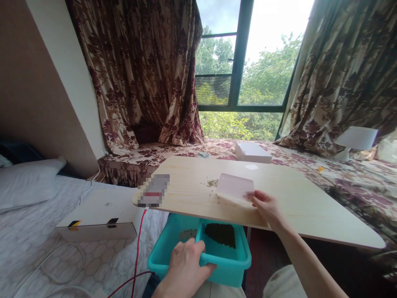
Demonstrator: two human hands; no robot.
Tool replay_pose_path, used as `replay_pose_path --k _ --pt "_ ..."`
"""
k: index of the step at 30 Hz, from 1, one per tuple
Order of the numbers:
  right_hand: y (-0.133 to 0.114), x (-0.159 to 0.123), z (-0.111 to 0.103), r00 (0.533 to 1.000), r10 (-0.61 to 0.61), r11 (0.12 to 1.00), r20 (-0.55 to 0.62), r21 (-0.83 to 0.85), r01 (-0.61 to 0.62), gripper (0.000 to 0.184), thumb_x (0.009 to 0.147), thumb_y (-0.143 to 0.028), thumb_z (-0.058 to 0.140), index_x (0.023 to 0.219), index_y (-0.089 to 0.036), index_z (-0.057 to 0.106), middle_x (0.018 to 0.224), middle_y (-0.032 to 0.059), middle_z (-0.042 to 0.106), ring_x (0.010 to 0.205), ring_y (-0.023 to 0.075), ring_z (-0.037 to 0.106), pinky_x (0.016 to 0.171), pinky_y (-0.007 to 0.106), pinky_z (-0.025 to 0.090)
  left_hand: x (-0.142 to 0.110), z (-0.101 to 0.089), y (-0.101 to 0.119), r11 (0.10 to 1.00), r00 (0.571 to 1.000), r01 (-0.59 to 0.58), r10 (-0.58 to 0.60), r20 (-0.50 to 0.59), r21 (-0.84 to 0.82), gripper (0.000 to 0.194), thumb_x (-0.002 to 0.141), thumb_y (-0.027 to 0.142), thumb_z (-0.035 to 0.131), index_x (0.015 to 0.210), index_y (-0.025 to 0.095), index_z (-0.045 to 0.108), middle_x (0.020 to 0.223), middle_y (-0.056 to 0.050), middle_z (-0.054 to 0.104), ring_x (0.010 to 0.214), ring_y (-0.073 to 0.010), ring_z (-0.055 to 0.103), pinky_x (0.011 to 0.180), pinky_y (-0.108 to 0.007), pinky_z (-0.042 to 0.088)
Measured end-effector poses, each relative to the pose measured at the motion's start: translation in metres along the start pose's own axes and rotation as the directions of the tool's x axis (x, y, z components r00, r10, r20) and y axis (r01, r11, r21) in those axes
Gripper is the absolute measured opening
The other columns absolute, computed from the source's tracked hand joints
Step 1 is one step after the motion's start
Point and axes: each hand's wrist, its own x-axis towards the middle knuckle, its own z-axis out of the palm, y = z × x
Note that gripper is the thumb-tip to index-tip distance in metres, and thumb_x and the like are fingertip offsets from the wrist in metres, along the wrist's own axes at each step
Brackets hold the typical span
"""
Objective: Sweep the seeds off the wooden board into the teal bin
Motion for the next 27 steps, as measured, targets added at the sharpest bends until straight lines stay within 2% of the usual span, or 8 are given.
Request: replay_pose_path --k 7,11,16,19,21,24,27 --pt "0.003 0.0 0.004 0.999 0.005 1.0 0.051 0.012 -0.006 0.024 0.06 -0.038 0.064 0.07 -0.018 0.073 0.073 0.0052 0.073 0.068 0.0193 0.064 0.054 0.025 0.045 0.002 0.0 -0.004 1.0 1.0 -0.001 0.001 -0.028 -0.011 0.018 0.074 0.043 0.059 0.076 0.025 0.06 0.086 0.0 0.064 0.085 -0.0221 0.058 0.073 -0.03 0.037" --pt "0.0 -0.01 -0.004 0.992 0.02 1.0 0.126 -0.014 -0.018 0.026 0.059 -0.041 0.067 0.071 -0.018 0.074 0.074 0.0047 0.073 0.065 0.0176 0.062 0.053 0.024 0.044 0.003 0.0 -0.006 1.0 0.998 -0.013 0.012 -0.056 -0.02 0.017 0.074 0.042 0.06 0.075 0.025 0.059 0.083 0.0 0.064 0.083 -0.0221 0.058 0.073 -0.03 0.037" --pt "-0.007 -0.027 -0.017 0.966 0.104 0.994 0.237 -0.036 -0.099 0.033 0.059 -0.047 0.07 0.075 -0.018 0.075 0.074 0.0043 0.073 0.057 0.0142 0.057 0.05 0.024 0.043 0.004 0.0 -0.008 1.0 0.999 0.0 -0.001 -0.038 -0.009 0.02 0.074 0.044 0.06 0.076 0.025 0.059 0.084 0.001 0.063 0.084 -0.0216 0.058 0.074 -0.029 0.037" --pt "-0.011 -0.027 -0.022 0.953 0.101 0.995 0.286 -0.042 -0.093 0.032 0.059 -0.046 0.071 0.075 -0.018 0.076 0.074 0.0051 0.073 0.058 0.0141 0.057 0.052 0.024 0.044 0.004 0.001 -0.008 1.0 0.999 0.006 -0.006 -0.035 0.001 0.021 0.074 0.045 0.061 0.078 0.025 0.06 0.085 0.0 0.063 0.085 -0.0221 0.058 0.074 -0.03 0.037" --pt "-0.012 -0.02 -0.019 0.967 0.057 0.998 0.248 -0.031 -0.051 0.032 0.058 -0.045 0.071 0.073 -0.017 0.075 0.072 0.0062 0.073 0.059 0.0152 0.058 0.052 0.025 0.045 0.004 0.001 -0.008 1.0 0.999 0.007 -0.007 -0.041 0.004 0.021 0.074 0.045 0.061 0.078 0.025 0.06 0.085 0.0 0.063 0.084 -0.0225 0.059 0.074 -0.03 0.038" --pt "-0.009 -0.006 -0.007 0.996 0.005 1.0 0.09 0.003 -0.005 0.035 0.058 -0.046 0.068 0.074 -0.016 0.075 0.071 0.0078 0.073 0.059 0.0161 0.058 0.051 0.025 0.044 0.005 0.002 -0.008 1.0 0.998 0.001 -0.001 -0.058 -0.003 0.02 0.073 0.044 0.061 0.077 0.025 0.06 0.084 0.0 0.064 0.084 -0.023 0.059 0.074 -0.031 0.038" --pt "-0.005 0.004 0.009 1.0 -0.012 1.0 0.02 -0.02 0.012 0.036 0.06 -0.046 0.063 0.074 -0.015 0.074 0.069 0.0079 0.072 0.055 0.0153 0.057 0.049 0.025 0.042 0.005 0.003 -0.01 1.0 0.998 -0.003 0.002 -0.069 -0.014 0.019 0.072 0.043 0.061 0.077 0.025 0.061 0.084 -0.001 0.064 0.084 -0.0236 0.059 0.074 -0.032 0.039"
